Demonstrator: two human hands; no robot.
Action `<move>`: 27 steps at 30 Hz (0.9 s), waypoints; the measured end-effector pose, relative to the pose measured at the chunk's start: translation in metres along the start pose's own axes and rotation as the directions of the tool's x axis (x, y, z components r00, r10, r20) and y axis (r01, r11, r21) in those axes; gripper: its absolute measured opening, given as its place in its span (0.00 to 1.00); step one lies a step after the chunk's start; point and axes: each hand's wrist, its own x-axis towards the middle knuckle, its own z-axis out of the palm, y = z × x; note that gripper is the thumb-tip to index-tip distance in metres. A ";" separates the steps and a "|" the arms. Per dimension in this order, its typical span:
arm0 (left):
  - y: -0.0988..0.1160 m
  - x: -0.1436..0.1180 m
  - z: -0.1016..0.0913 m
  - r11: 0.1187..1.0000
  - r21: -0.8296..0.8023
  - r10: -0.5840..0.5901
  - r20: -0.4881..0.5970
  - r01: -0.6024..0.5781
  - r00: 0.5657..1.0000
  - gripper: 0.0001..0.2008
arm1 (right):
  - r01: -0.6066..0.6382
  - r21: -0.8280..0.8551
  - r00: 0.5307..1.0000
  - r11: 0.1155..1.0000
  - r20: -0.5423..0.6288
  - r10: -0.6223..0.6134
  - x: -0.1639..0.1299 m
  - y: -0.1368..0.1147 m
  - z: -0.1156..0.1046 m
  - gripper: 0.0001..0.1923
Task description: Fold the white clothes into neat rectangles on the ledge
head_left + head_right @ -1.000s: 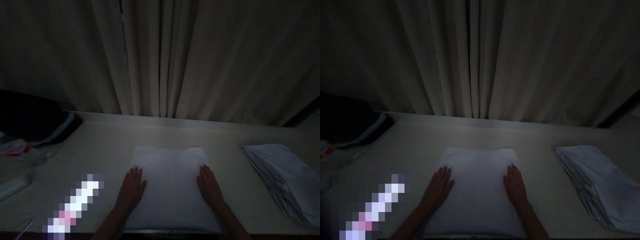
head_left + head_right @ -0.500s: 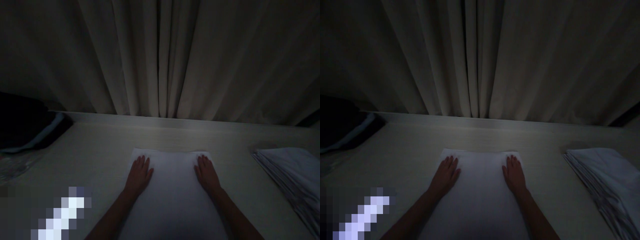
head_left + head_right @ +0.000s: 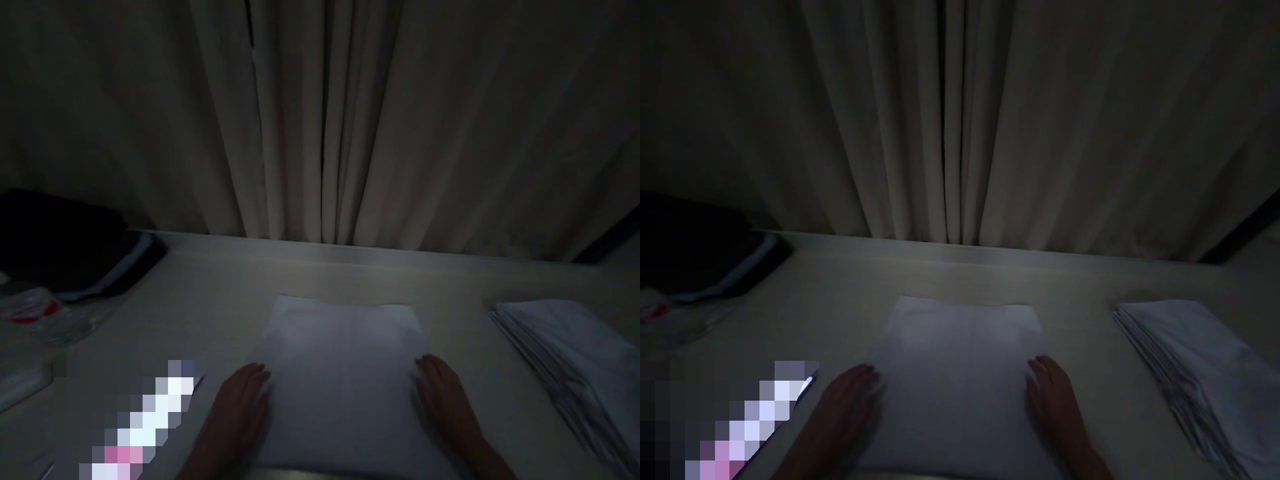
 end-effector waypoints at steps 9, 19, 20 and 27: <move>-0.005 -0.118 -0.006 0.982 0.070 0.175 0.018 -0.176 0.984 0.34 | 0.223 -0.016 0.975 0.975 0.024 -0.223 -0.148 0.020 0.007 0.26; -0.001 -0.134 -0.012 0.968 0.095 0.236 -0.036 -0.232 0.971 0.17 | 0.343 -0.016 0.936 0.939 -0.077 -0.343 -0.159 0.025 -0.016 0.23; -0.002 -0.130 -0.017 0.968 0.068 0.245 -0.054 -0.242 0.968 0.15 | 0.339 -0.001 0.938 0.941 -0.082 -0.338 -0.156 0.024 -0.023 0.23; 0.009 -0.108 -0.063 0.979 -0.043 0.191 -0.113 -0.197 0.975 0.13 | 0.231 -0.044 0.973 0.972 -0.010 -0.232 -0.137 0.010 -0.067 0.23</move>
